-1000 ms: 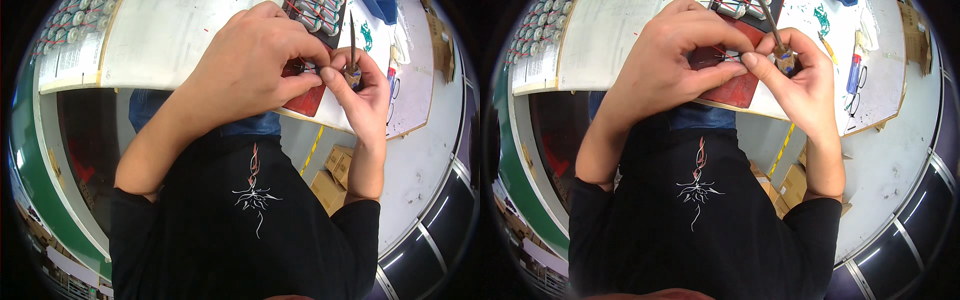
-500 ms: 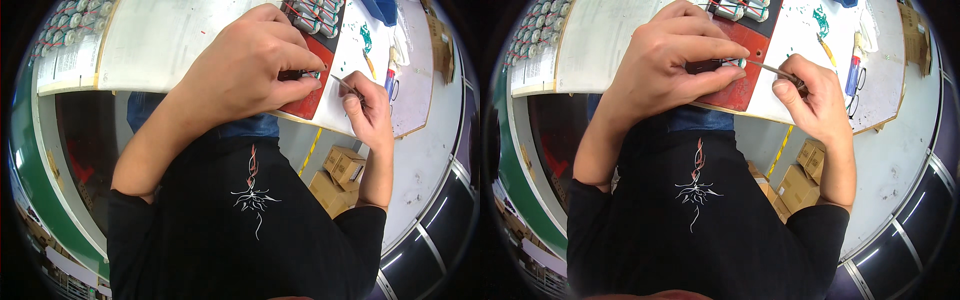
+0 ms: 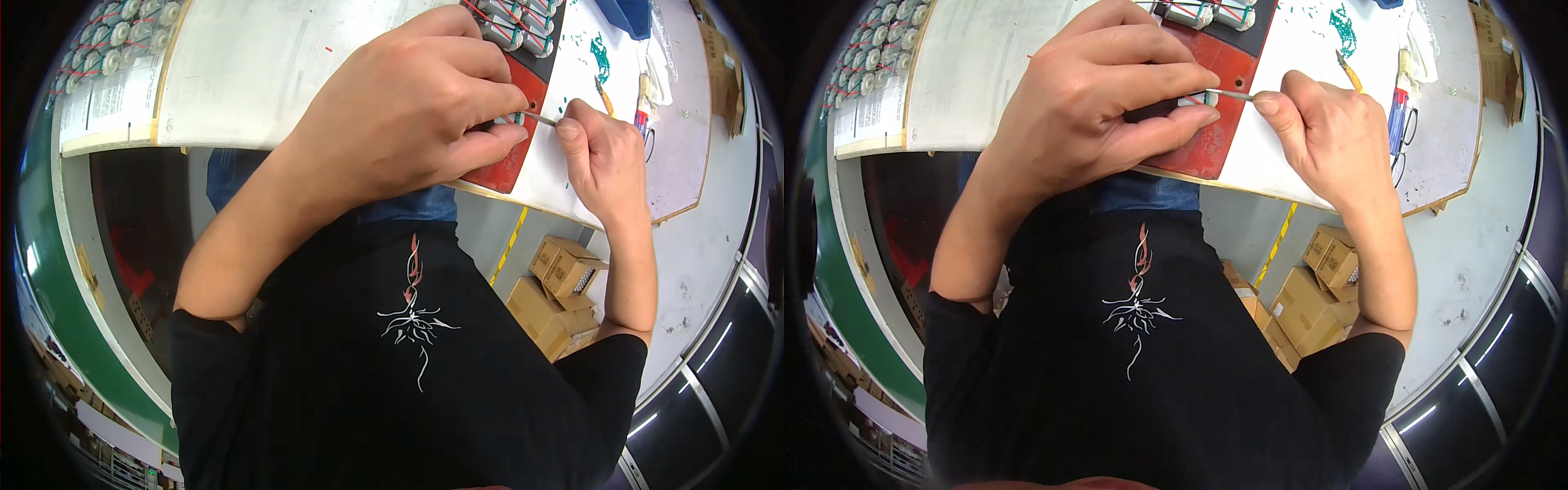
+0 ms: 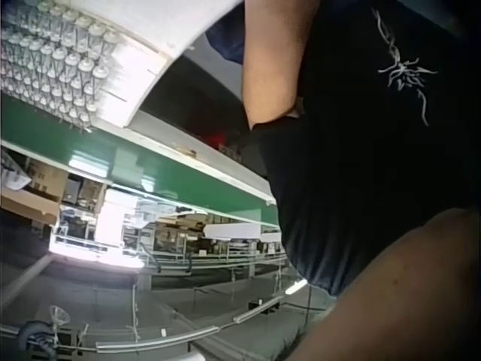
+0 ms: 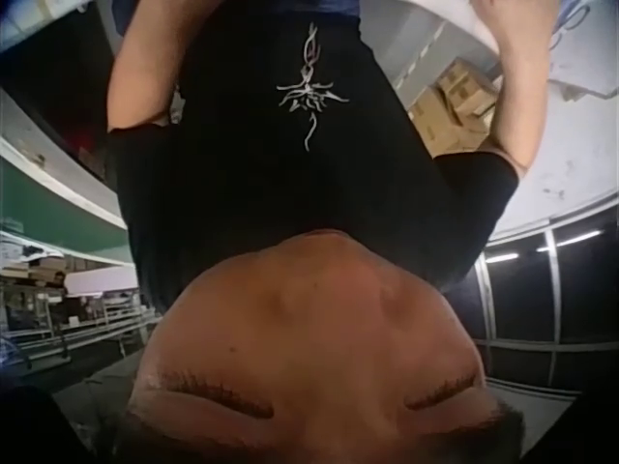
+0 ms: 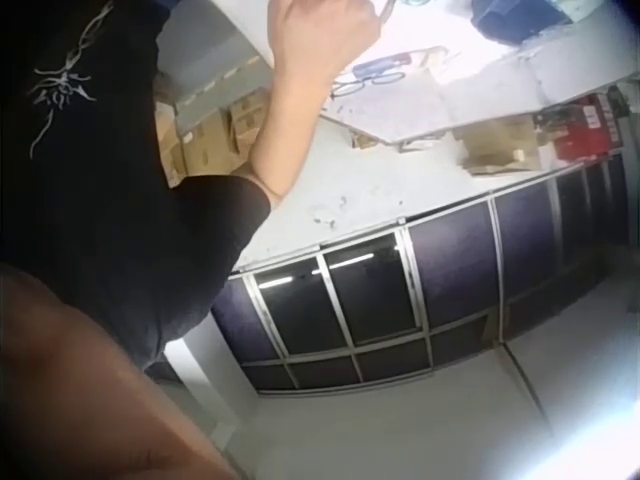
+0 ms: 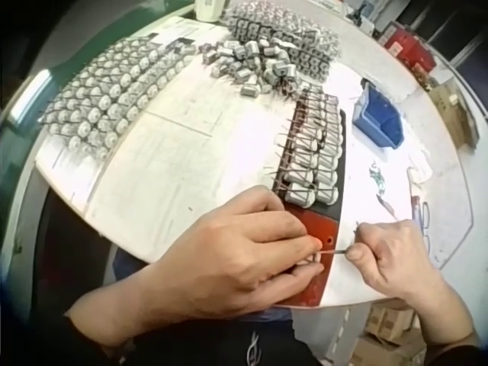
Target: Manually assembling small electronic components at a factory workstation.
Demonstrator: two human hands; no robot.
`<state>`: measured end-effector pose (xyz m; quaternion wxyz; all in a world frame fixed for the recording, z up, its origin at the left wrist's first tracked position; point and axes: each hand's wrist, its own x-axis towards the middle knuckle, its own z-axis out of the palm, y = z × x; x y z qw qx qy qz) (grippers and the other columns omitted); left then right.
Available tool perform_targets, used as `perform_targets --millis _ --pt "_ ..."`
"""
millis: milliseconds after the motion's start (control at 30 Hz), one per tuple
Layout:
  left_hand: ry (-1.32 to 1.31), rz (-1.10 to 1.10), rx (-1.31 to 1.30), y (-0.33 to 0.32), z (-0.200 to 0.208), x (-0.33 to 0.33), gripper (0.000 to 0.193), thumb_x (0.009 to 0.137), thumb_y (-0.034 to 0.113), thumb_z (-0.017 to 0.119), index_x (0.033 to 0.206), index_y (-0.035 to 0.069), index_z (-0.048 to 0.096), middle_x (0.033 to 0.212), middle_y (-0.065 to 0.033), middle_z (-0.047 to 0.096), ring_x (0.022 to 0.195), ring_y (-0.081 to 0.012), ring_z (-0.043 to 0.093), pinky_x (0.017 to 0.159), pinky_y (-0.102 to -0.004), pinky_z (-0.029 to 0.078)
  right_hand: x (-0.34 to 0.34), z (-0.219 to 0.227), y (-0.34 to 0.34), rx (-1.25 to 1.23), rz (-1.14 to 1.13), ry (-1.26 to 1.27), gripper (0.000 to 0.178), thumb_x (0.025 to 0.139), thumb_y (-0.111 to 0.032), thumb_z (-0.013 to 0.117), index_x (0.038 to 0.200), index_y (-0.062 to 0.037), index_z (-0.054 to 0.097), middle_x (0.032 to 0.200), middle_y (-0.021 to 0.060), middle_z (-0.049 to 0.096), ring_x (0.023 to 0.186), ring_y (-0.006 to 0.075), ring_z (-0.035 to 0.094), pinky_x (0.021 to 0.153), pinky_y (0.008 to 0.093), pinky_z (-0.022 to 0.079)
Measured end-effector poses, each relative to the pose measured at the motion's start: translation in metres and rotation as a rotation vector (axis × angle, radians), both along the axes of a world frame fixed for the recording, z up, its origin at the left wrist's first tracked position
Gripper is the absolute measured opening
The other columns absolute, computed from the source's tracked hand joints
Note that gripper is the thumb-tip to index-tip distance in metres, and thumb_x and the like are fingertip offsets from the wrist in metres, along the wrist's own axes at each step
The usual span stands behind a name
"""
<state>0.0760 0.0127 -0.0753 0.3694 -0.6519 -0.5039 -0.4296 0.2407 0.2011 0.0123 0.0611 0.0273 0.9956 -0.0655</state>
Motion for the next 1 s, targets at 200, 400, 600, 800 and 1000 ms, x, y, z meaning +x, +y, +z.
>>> perform_targets --millis 200,400,600,800,1000 --pt "-0.037 -0.027 -0.066 -0.002 0.006 0.001 0.016 0.085 0.013 0.077 0.093 0.000 0.073 0.092 -0.0091 0.068 0.088 -0.0246 0.062 0.076 -0.0330 0.054 -0.002 0.003 0.001 -0.017 0.015 -0.065 0.056 0.106 -0.050 0.045 0.079 -0.0048 0.065 0.055 0.0153 0.055 0.055 0.0346 0.060 0.054 0.0426 0.047" --pt "-0.051 -0.022 -0.107 -0.005 0.008 0.002 0.015 0.085 0.013 0.076 0.093 0.000 0.074 0.092 -0.0093 0.068 0.088 -0.0247 0.062 0.077 -0.0331 0.054 -0.005 0.009 -0.001 -0.106 -0.029 -0.232 0.054 0.108 -0.043 0.042 0.082 -0.0003 0.061 0.061 0.0201 0.053 0.058 0.0398 0.055 0.056 0.0446 0.044" --pt "-0.090 -0.035 -0.112 -0.004 0.005 0.001 0.017 0.085 0.014 0.077 0.094 0.001 0.075 0.091 -0.0090 0.068 0.088 -0.0245 0.061 0.077 -0.0331 0.054 -0.002 0.009 0.008 -0.119 -0.008 -0.188 0.055 0.109 -0.042 0.041 0.081 0.0022 0.058 0.063 0.0213 0.048 0.059 0.0405 0.051 0.057 0.0441 0.042" --pt "-0.696 -0.096 -0.475 -0.018 0.023 0.022 0.024 0.072 0.009 0.086 0.095 0.007 0.078 0.095 -0.0039 0.072 0.092 -0.0221 0.064 0.079 -0.0320 0.051 0.007 0.010 0.003 -0.503 -0.087 0.025 0.040 0.108 -0.030 0.047 0.092 0.0018 0.064 0.067 0.0071 0.054 0.057 0.0171 0.049 0.056 0.0306 0.038" --pt "-0.582 -0.052 -0.446 -0.018 0.037 0.025 0.025 0.073 0.003 0.082 0.097 0.007 0.078 0.094 -0.0056 0.072 0.092 -0.0245 0.064 0.078 -0.0338 0.051 0.012 -0.009 -0.019 -1.122 -0.400 0.272 0.028 0.106 -0.021 0.052 0.117 0.0024 0.062 0.088 0.0017 0.060 0.071 0.0045 0.049 0.063 0.0188 0.037"
